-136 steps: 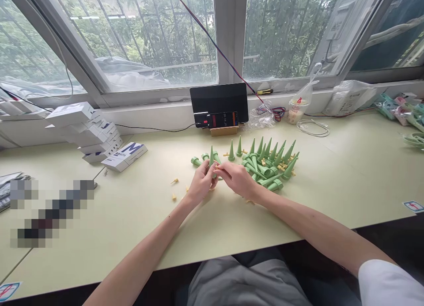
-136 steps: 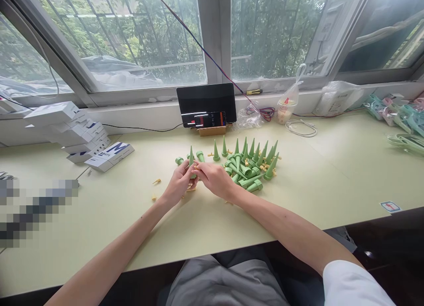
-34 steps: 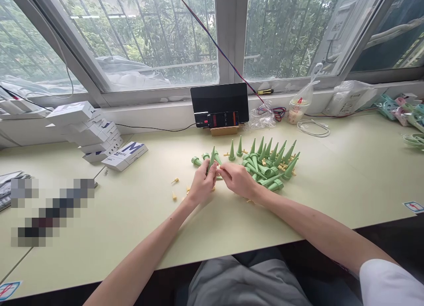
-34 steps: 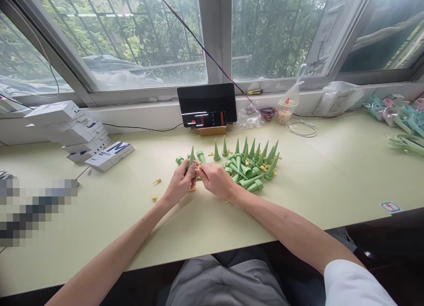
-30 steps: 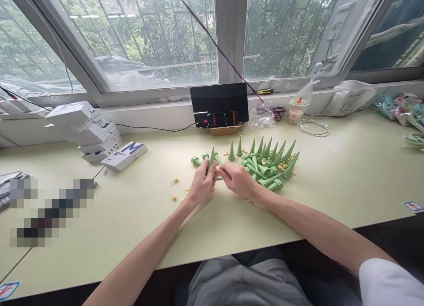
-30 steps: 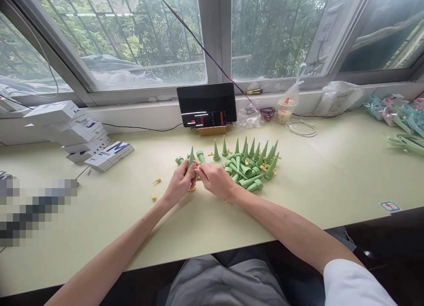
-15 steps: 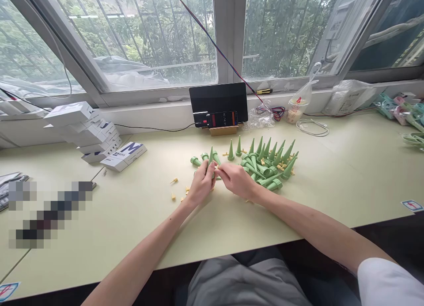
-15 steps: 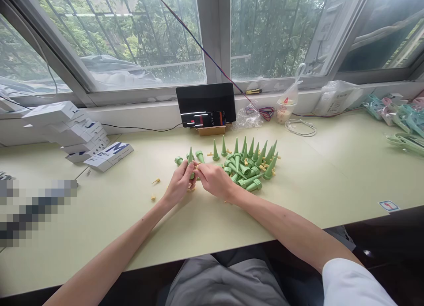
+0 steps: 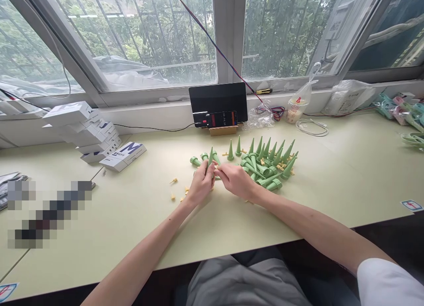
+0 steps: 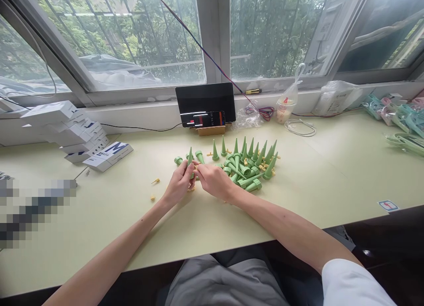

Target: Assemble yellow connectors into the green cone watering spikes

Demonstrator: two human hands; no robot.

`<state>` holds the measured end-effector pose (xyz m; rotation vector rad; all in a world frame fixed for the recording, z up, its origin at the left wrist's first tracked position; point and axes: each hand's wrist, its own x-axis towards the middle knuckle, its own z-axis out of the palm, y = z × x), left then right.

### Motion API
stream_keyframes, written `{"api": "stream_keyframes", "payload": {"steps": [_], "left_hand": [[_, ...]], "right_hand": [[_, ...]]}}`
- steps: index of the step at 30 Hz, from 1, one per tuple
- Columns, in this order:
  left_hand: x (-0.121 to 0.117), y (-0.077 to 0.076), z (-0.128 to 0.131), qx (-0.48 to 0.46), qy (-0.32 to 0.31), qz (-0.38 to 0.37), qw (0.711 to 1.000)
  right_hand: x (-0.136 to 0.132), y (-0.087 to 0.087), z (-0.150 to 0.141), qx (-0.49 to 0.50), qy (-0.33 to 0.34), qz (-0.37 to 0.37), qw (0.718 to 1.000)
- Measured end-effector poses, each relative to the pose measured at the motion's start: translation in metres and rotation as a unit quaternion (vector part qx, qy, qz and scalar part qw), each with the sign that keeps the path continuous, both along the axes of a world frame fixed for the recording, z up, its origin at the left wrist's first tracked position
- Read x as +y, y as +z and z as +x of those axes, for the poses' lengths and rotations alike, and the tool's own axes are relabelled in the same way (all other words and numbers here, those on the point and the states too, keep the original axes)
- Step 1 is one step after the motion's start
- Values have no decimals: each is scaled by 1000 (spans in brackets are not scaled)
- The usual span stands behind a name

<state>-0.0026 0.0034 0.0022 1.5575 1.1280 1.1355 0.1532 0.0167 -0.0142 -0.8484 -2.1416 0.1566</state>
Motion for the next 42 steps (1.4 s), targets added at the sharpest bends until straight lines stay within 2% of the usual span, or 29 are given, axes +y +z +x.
{"api": "stream_keyframes", "payload": {"steps": [29, 42], "left_hand": [[0, 0, -1, 26, 17, 0, 1000], [3, -3, -1, 20, 19, 3, 1000]], "right_hand": [[0, 0, 0, -37, -18, 13, 999], [-1, 2, 0, -35, -6, -2, 999]]}}
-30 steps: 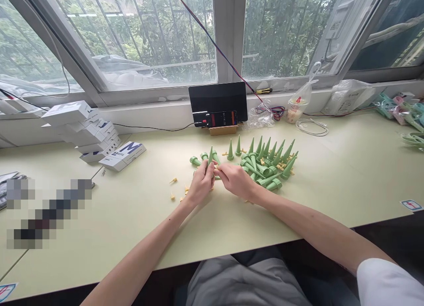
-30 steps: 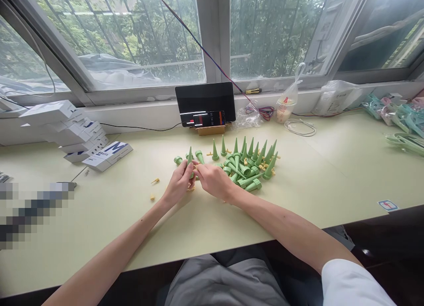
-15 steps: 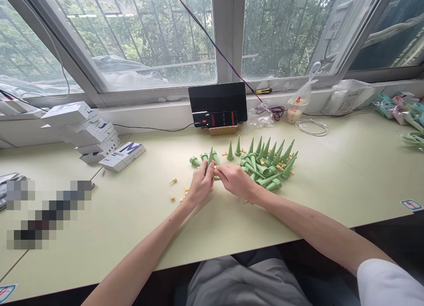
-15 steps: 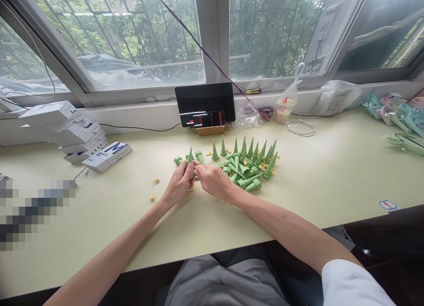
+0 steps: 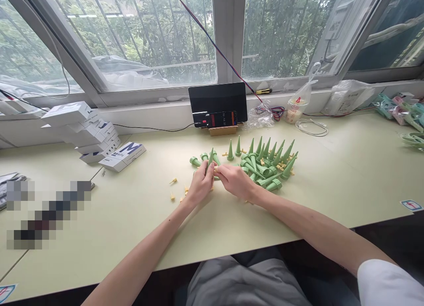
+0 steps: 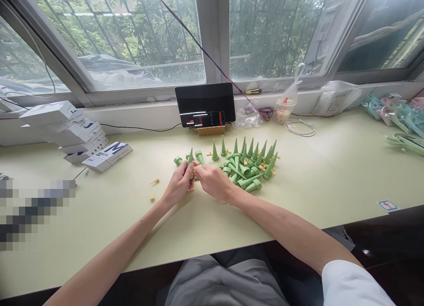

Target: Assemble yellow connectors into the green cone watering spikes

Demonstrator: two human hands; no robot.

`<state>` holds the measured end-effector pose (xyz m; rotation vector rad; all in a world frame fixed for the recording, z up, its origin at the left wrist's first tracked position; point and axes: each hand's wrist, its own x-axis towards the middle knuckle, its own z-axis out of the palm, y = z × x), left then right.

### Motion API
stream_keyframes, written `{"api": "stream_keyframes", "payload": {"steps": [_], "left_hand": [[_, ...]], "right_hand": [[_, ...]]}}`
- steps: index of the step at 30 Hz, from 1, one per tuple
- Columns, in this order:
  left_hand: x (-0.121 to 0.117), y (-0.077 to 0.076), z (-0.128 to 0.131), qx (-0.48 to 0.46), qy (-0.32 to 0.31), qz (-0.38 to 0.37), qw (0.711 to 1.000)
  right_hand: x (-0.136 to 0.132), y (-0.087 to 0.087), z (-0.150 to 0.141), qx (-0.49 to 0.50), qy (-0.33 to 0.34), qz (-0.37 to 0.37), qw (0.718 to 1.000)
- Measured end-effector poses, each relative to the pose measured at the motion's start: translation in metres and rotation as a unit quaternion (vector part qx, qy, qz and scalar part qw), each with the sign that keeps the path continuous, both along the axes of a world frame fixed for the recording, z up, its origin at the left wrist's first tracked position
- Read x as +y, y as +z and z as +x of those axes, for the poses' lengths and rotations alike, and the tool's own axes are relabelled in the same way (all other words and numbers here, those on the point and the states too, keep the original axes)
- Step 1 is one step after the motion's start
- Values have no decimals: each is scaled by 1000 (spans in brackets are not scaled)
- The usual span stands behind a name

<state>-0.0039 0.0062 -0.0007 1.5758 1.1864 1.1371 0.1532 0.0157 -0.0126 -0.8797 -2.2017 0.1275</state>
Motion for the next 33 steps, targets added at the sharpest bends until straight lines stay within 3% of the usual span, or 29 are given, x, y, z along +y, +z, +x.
{"api": "stream_keyframes", "payload": {"steps": [33], "left_hand": [[1, -6, -2, 31, 9, 12, 999]], "right_hand": [[-1, -2, -1, -15, -18, -16, 1000]]}}
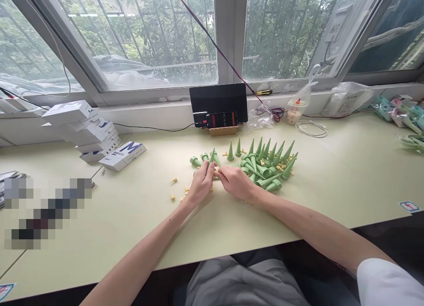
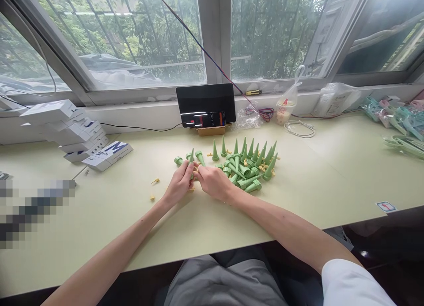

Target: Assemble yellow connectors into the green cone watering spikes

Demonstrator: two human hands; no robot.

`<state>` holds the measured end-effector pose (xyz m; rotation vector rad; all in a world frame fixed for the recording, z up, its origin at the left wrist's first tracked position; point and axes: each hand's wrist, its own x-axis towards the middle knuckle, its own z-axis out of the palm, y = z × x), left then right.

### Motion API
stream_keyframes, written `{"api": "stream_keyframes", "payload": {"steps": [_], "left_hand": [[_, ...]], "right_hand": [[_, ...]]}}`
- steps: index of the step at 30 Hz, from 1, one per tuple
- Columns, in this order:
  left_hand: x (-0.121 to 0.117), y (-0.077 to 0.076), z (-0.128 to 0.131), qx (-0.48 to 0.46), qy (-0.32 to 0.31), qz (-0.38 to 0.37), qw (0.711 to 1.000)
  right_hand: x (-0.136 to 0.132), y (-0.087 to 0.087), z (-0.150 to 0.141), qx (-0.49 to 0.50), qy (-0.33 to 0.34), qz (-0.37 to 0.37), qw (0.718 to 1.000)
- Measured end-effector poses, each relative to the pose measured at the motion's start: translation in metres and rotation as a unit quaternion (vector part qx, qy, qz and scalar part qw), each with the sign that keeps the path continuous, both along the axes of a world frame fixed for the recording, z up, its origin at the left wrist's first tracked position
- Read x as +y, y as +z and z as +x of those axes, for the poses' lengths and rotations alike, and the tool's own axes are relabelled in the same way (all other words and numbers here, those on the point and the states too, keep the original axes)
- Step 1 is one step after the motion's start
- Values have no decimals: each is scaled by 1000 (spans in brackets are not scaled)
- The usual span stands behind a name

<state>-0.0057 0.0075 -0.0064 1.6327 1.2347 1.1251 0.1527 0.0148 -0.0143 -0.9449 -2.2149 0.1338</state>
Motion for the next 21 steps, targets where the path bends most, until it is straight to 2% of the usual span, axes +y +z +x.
{"api": "stream_keyframes", "payload": {"steps": [11, 21], "left_hand": [[1, -1, 0, 10, 4, 8, 1000], [0, 1, 0, 2, 7, 0, 1000]], "right_hand": [[2, -4, -1, 5, -2, 25, 1000], [0, -4, -1, 13, -5, 18, 1000]]}}
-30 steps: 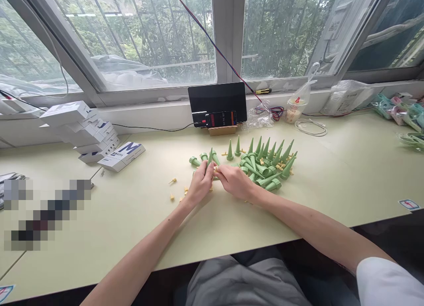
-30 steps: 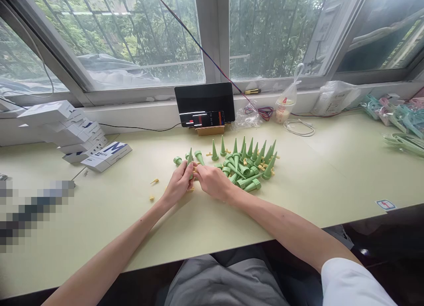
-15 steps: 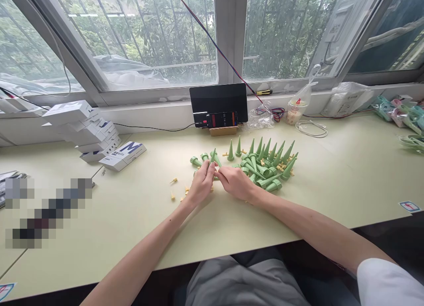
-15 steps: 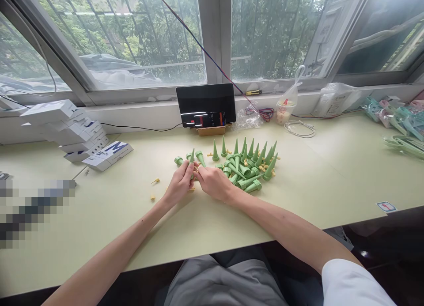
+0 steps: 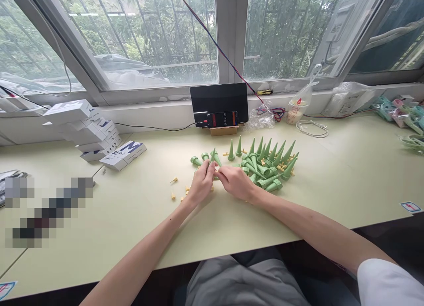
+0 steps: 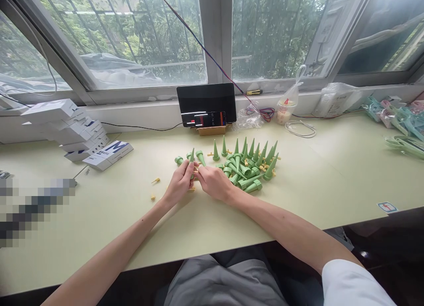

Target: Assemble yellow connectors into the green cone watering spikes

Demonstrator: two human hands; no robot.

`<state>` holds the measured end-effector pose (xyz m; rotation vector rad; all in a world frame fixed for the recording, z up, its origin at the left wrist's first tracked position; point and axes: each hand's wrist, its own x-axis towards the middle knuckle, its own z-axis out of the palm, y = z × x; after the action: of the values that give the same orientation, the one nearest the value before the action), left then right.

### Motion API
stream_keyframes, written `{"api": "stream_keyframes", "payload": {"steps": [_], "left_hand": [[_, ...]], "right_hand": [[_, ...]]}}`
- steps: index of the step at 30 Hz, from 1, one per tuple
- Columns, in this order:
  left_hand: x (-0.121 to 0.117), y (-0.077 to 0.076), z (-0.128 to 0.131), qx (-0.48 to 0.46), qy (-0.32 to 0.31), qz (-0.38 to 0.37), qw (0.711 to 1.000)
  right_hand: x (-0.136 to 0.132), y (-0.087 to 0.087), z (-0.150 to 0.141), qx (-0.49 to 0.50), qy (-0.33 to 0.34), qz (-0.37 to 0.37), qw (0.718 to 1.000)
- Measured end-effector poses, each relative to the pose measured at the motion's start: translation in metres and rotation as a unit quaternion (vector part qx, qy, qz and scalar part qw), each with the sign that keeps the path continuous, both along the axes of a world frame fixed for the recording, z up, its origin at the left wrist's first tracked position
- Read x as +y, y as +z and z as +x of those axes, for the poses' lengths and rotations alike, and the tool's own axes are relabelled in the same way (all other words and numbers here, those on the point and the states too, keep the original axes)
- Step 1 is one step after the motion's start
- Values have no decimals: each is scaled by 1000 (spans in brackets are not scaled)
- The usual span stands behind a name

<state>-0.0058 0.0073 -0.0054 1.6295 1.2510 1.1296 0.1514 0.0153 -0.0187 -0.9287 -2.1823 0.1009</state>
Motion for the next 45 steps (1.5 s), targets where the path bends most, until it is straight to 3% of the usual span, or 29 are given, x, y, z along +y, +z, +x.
{"api": "stream_keyframes", "payload": {"steps": [19, 30, 45], "left_hand": [[-2, 5, 3, -10, 4, -4, 1000], [-2, 9, 3, 15, 13, 18, 1000], [-4, 12, 5, -1, 5, -12, 1000]], "right_hand": [[1, -2, 0, 13, 4, 28, 1000], [0, 0, -1, 28, 12, 7, 1000], [0, -1, 1, -6, 30, 84, 996]]}}
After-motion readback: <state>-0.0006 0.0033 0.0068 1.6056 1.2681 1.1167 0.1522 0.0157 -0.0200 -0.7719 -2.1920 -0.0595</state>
